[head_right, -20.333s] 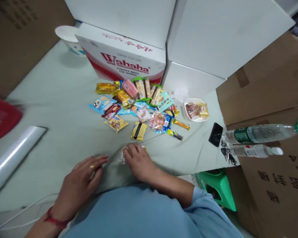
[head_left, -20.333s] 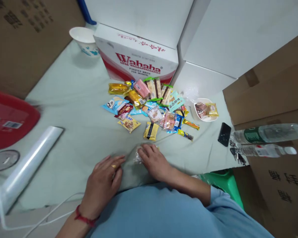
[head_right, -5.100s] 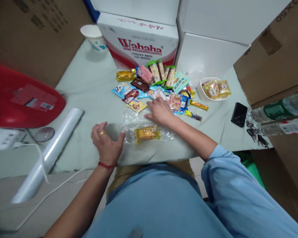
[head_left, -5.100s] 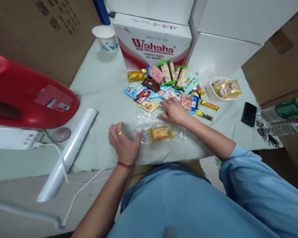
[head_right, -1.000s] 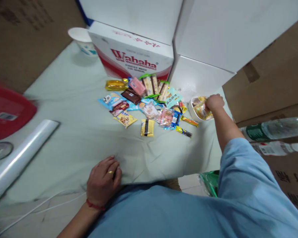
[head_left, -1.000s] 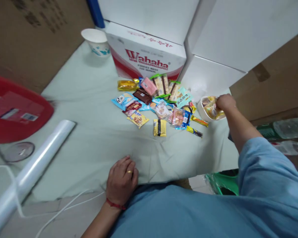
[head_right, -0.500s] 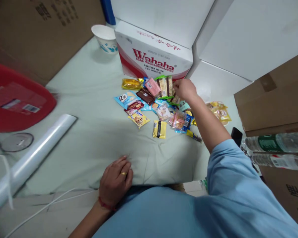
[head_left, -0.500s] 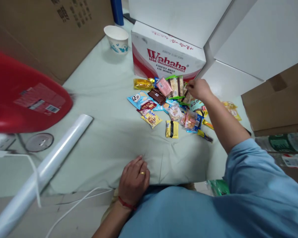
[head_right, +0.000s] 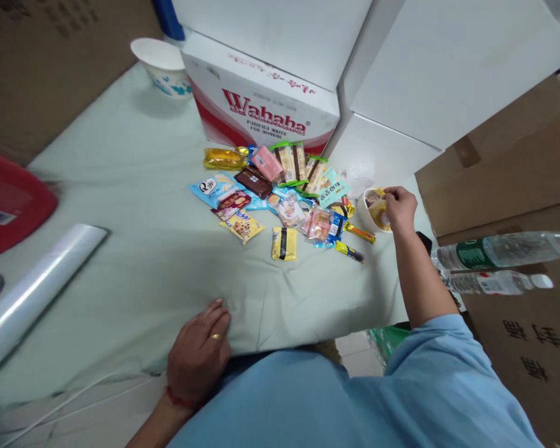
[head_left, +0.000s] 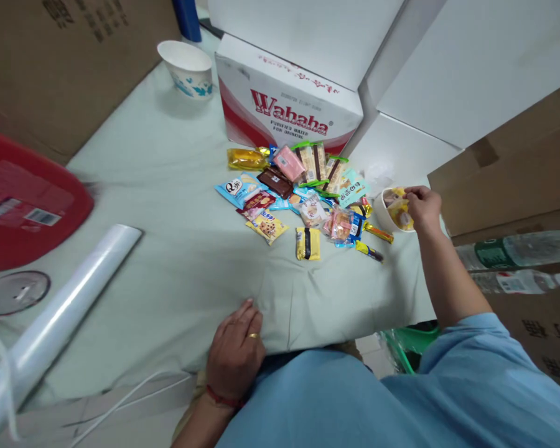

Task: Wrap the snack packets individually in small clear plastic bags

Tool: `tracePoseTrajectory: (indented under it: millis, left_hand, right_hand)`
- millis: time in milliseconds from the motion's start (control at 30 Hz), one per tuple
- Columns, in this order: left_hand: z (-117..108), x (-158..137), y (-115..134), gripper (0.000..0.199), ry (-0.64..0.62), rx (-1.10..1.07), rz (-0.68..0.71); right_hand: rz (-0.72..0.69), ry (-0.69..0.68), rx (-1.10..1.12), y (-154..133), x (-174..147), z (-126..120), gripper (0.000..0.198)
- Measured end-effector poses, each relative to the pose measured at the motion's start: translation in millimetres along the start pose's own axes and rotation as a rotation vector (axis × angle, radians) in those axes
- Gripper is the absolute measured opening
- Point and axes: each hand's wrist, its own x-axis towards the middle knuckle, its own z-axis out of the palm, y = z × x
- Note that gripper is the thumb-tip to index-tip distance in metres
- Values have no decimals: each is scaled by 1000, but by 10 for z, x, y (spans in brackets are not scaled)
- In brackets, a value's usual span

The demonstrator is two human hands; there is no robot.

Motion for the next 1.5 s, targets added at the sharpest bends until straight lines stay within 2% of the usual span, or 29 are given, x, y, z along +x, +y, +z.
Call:
tracePoseTrajectory:
  millis: [100,200,300,400,500,567,667,733,833,933,1000,1067,1133,1200,1233,1267,1367,1500]
  left_hand:
    - [24,-29,-20,25,-6,-28,3]
    - [48,-45,-26,24,-7,-31,-4]
    - [60,-48,-14,24,-2,-8,-30]
    - [63,-51,6,24,5,18,-42]
    - [74,-63,11,24,7,12,-63]
    - [85,-77,3,24,11,-7,-75]
    - [86,-83,-9,23,52,-63,-69]
    - [59,-63,-3,24,105,-110,-81]
    - [-21,-1,33,19,176,-126,-188]
    - [-125,53,96,12,220,-102,-313]
    - [-202,52,145,28,180,-119,-345]
    - [-285,8,194,43,90,-173,-351]
    - [-365,-70,238,49,10,-261,-372]
    - [-425,-156,276,51,-23,-367,-454]
    - [-441,-190,293,51,-31,-413,-517]
    - [-447,-211,308,51,-37,-454,-583]
    - [-398,-159,347,48,-76,-599,-725]
    - [-200,142,382,29,-119,-951,-816]
  right_hand:
    - [-57,78,-24,-53,-55,-28,35]
    - [-202,124,-148,-267,-72,5,38]
    - [-330,0,-281,-481,-41,98,41]
    - [-387,-131,-351,-587,55,181,23]
    - [-360,-72,-261,-581,140,140,13]
    - [-320,7,-96,-539,131,25,10]
    - [-254,48,184,-457,4,-198,14]
    - [-244,36,255,-416,-99,-306,16]
    - [-277,13,133,-401,-151,-307,8]
    - [-248,-35,-62,-452,-48,-124,19]
    - [-204,-94,-142,-519,46,17,19]
    - [-178,-101,-134,-604,95,94,11]
    - [-178,-22,2,-691,51,66,3]
    - [-152,57,301,-766,-116,-56,9]
    - [-120,50,500,-797,-248,-135,15]
    - [-67,-2,721,-825,-411,-211,21]
    - [129,-376,1255,-896,-1032,-329,40]
    - [447,-715,1498,-1011,-1925,-122,42]
